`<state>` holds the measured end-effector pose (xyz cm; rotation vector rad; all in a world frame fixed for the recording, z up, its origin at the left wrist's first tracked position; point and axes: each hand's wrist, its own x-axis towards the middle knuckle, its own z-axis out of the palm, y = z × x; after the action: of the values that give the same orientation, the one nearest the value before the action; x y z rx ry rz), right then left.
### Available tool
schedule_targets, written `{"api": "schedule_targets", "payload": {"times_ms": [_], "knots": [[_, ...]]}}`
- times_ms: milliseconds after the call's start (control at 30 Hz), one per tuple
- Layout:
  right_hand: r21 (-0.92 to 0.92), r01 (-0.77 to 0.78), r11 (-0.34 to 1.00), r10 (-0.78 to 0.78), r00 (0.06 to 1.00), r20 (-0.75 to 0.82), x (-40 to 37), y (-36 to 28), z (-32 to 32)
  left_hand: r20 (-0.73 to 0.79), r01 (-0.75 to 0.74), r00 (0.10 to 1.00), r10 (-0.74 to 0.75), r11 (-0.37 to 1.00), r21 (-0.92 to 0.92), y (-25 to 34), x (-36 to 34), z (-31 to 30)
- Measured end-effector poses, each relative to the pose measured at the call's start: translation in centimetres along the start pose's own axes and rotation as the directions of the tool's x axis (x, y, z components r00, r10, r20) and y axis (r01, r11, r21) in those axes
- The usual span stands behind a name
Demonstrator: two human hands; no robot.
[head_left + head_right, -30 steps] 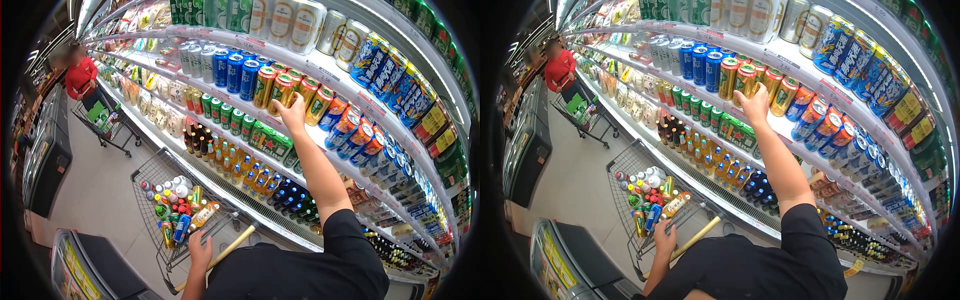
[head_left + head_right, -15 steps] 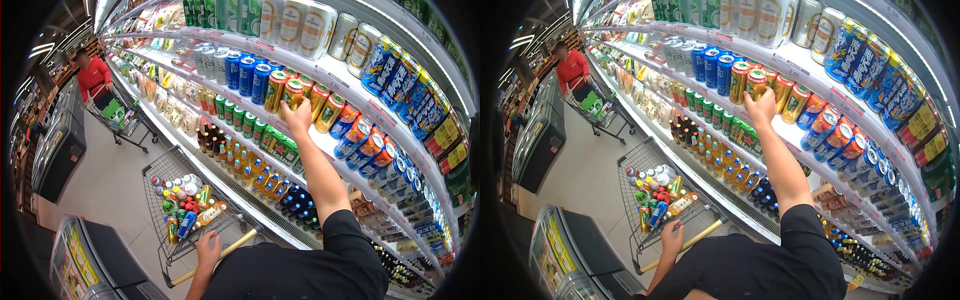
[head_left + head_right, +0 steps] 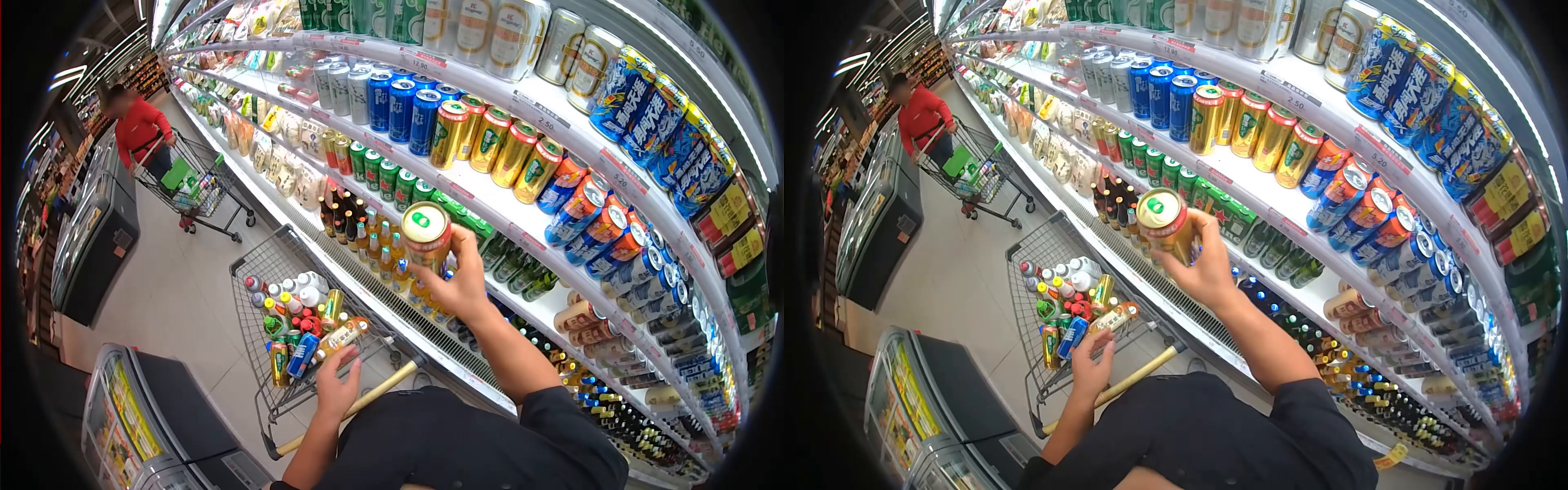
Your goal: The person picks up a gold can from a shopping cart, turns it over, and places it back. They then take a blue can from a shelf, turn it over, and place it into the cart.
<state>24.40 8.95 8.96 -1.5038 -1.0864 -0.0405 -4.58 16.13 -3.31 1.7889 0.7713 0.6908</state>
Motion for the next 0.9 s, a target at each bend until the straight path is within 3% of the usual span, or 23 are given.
{"api": "schedule_targets", "payload": {"times_ms": [33,100,133,200,300,433,533,633,900], "knots": [[0.108,-0.066,0.992,0.055,0.994,0.096,-1.6,-0.8,0.9,-0.001,0.003,1.0,-0.003,1.0,0.003,0.8,0.6,-0.1],[0.228,-0.19,0.955,0.135,0.963,0.234,-4.1,-3.2,2.4,0.064,-0.028,0.997,0.051,0.944,-0.328,3.1,1.9,-0.2],[0.346,-0.286,0.894,0.186,0.937,0.294,-5.5,-3.3,3.5,0.056,-0.022,0.998,0.042,0.946,-0.325,4.6,2.6,-0.4],[0.435,-0.433,0.79,0.259,0.878,0.403,-7.0,-4.3,4.4,0.143,-0.028,0.978,0.15,0.78,-0.625,7.3,3.7,-0.7],[0.508,-0.543,0.669,0.348,0.832,0.432,-7.8,-5.9,5.3,0.203,0.047,0.971,0.13,0.724,-0.689,8.4,4.4,-0.2],[0.471,-0.518,0.714,0.382,0.852,0.357,-8.2,-6.5,4.7,0.218,0.099,0.972,0.091,0.68,-0.726,9.3,4.1,1.1],[0.396,-0.517,0.759,0.364,0.841,0.4,-8.8,-5.9,3.8,0.24,0.166,0.97,0.038,0.619,-0.767,9.5,4.0,1.5],[0.481,-0.54,0.691,0.334,0.828,0.45,-8.7,-6.5,3.1,0.272,0.228,0.962,-0.005,0.564,-0.794,10.0,4.0,1.3],[0.56,-0.605,0.566,0.394,0.795,0.461,-9.7,-6.7,3.4,0.283,0.243,0.959,-0.033,0.614,-0.751,11.1,3.6,0.8]]}}
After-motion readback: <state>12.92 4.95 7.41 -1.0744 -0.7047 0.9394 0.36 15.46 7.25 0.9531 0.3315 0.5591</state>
